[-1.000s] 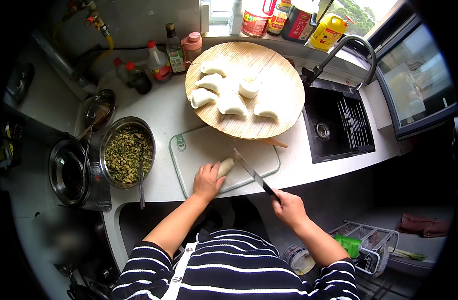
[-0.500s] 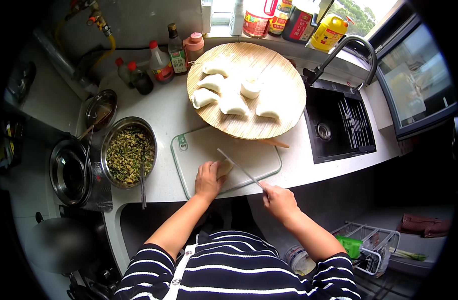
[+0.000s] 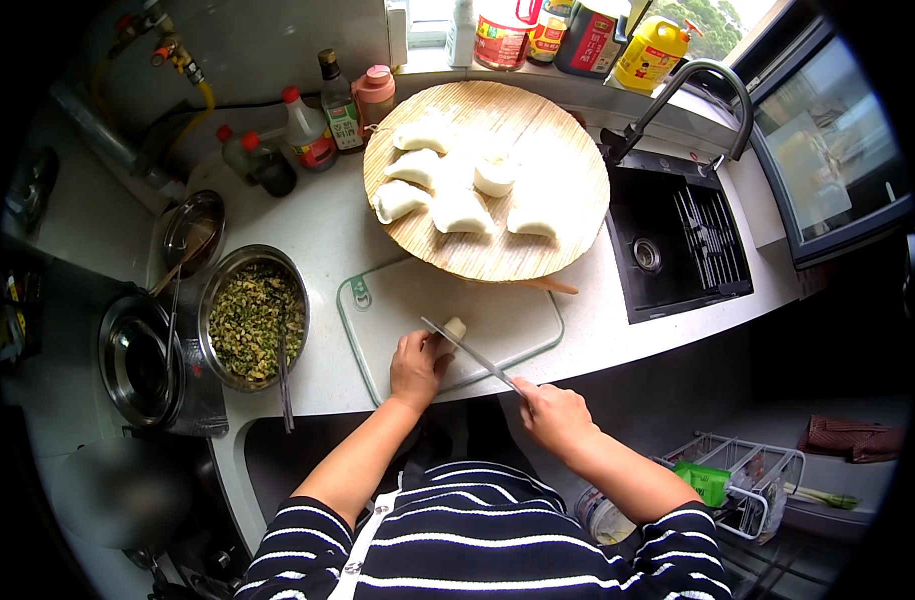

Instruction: The person fills dough circles with a mixture using chopsticks, pinches the edges to seal them, and places the finished products on a wooden tray. Then, the person handles a large piece of dough in a bowl and cuts it into smaller pieces using a knife on a cutting board.

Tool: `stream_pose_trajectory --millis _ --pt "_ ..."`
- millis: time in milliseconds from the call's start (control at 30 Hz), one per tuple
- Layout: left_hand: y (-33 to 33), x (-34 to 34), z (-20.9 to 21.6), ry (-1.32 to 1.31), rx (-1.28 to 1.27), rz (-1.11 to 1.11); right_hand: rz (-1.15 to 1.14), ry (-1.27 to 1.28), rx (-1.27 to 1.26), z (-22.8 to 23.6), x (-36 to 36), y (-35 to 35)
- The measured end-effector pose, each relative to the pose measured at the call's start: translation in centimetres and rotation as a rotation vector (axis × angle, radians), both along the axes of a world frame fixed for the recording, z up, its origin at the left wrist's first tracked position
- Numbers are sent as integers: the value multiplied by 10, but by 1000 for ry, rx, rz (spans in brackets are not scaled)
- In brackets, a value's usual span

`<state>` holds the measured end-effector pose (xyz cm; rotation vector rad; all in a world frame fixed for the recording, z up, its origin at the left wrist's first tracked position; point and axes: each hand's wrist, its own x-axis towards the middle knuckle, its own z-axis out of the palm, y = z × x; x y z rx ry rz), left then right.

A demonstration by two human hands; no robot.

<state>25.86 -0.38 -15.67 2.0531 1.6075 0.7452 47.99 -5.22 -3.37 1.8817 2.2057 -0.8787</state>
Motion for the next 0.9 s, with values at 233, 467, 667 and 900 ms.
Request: stream_pose_trajectory --millis 233,467,667,900 --pt "1 -1 -4 -1 -18 -5 -7 54 -39 -2 2 5" --pt "2 -5 -8 0 -3 -7 50 44 -137 -17 -9 31" --pt "9 -10 -7 13 -22 12 80 -29 -165 -53 -28 48" --pt "16 -20 -7 -54 -45 69 52 11 -116 -50 5 28"
